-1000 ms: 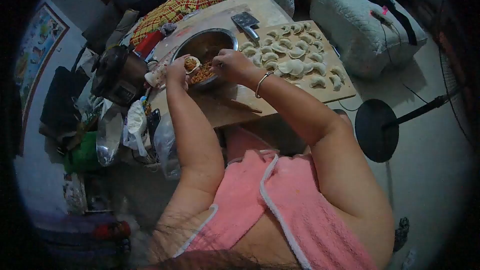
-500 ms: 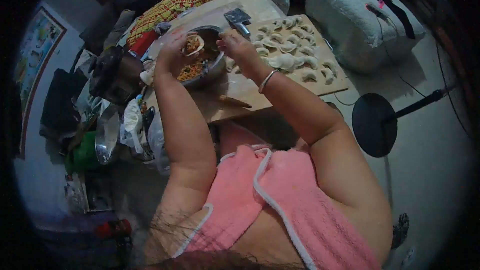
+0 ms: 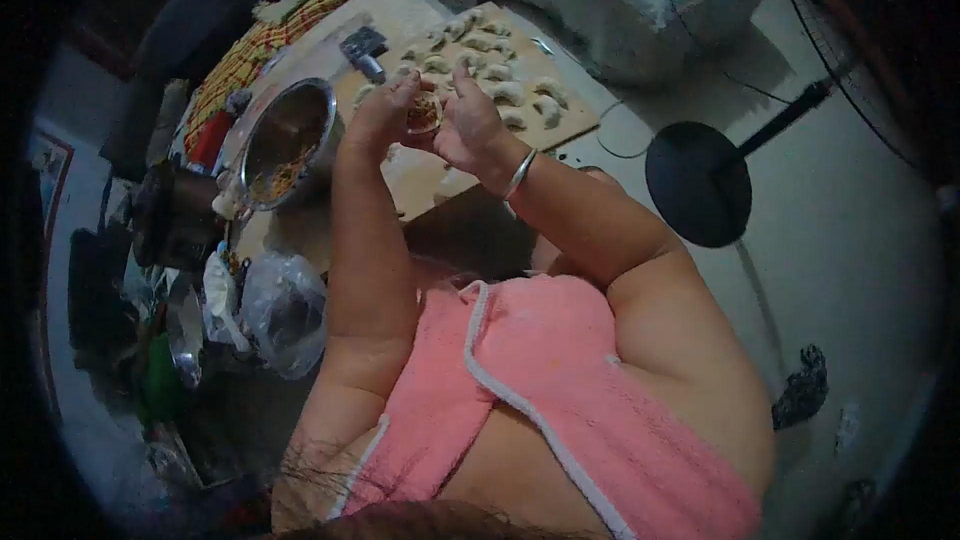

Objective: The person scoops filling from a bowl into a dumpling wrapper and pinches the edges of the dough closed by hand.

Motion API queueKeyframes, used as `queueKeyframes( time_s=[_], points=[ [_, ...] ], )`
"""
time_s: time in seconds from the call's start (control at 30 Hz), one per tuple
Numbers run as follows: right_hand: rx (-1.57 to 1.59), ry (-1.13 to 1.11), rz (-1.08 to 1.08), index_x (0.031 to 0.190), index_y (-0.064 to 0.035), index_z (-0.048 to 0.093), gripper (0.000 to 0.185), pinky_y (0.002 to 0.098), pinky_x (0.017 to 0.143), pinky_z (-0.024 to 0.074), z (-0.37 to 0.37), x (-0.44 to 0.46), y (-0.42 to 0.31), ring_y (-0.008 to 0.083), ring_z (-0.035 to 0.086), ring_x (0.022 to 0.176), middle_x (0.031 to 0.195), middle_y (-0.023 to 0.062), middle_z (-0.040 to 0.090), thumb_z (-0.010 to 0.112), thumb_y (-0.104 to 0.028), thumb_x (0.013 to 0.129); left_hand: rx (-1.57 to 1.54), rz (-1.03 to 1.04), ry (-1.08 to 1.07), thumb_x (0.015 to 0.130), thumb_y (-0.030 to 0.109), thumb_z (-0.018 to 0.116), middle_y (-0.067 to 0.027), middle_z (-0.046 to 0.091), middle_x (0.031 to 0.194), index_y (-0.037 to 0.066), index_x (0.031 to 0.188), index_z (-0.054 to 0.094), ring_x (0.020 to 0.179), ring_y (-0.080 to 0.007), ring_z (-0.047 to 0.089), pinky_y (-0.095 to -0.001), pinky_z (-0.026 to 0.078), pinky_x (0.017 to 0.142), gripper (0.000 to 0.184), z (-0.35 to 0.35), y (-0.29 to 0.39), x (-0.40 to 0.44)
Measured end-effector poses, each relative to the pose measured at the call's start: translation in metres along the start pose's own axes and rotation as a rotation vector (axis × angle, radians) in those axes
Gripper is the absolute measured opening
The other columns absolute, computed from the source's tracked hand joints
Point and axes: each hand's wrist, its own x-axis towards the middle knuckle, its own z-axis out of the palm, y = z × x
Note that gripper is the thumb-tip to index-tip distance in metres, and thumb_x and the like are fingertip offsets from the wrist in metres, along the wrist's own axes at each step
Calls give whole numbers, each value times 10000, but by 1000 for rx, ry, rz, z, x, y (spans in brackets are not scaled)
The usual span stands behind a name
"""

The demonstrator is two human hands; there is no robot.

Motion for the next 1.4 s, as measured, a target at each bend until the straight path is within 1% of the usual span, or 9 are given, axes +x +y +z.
queueKeyframes(
  time_s=[0.17,0.2,0.37,0.5,0.57,0.63,0.7,0.97,1.4],
  points=[
    [-75,203,-29,1243,9,407,711,514,921,394,-16,-33,-17,330,506,1076,1202,162,502,204,-589,916,516,177,20,920,416,422,-177,643,876,12,1034,590,763,-313,628,-379,487,720,452,33,-24,26],
    [-106,149,-6,1240,9,413,721,514,885,411,-29,-35,-21,317,524,1035,1177,152,517,196,-595,914,350,68,8,913,419,486,-102,611,846,17,1071,565,655,-175,598,-324,516,501,440,36,-25,25],
    [-106,128,-65,1245,31,410,745,503,816,443,-39,-47,-23,269,566,922,1126,142,546,161,-591,920,511,13,-22,911,387,494,-95,636,850,24,1079,584,630,-149,586,-300,496,488,410,44,-3,2],
    [-47,243,-123,1246,47,399,726,482,849,430,-36,-55,-23,271,555,946,1142,153,542,169,-567,932,579,400,75,870,251,595,-83,637,867,50,1018,631,670,-137,580,-272,493,601,252,36,-37,7],
    [-26,227,-115,1246,54,390,708,461,915,402,-36,-59,-23,281,534,1013,1159,163,535,194,-552,937,545,531,99,780,172,665,-155,643,861,30,945,641,765,-263,645,-343,502,682,220,41,-31,-14],
    [-42,216,-100,1237,55,400,703,446,923,397,-42,-63,-24,283,526,1029,1158,165,533,199,-548,938,591,599,61,721,168,715,-131,629,901,52,962,640,796,-267,634,-344,504,703,277,41,-34,-21],
    [-59,205,-85,1228,56,409,698,431,932,392,-52,-65,-21,285,518,1046,1158,167,532,204,-545,939,719,891,113,700,196,725,-109,619,935,76,985,630,840,-268,616,-349,501,730,324,49,-36,-27],
    [-36,195,-104,1189,47,456,698,305,801,446,-49,-66,-12,234,538,967,1100,141,557,210,-555,936,668,833,160,671,235,730,-84,611,867,106,901,635,813,-268,583,-361,483,725,281,72,-45,-31],
    [17,238,-108,1177,44,460,623,338,846,459,-49,-72,-12,229,563,946,1060,133,576,233,-493,957,590,905,239,767,151,642,-95,615,848,96,883,628,779,-290,592,-376,482,681,129,71,-46,-35]
  ],
)
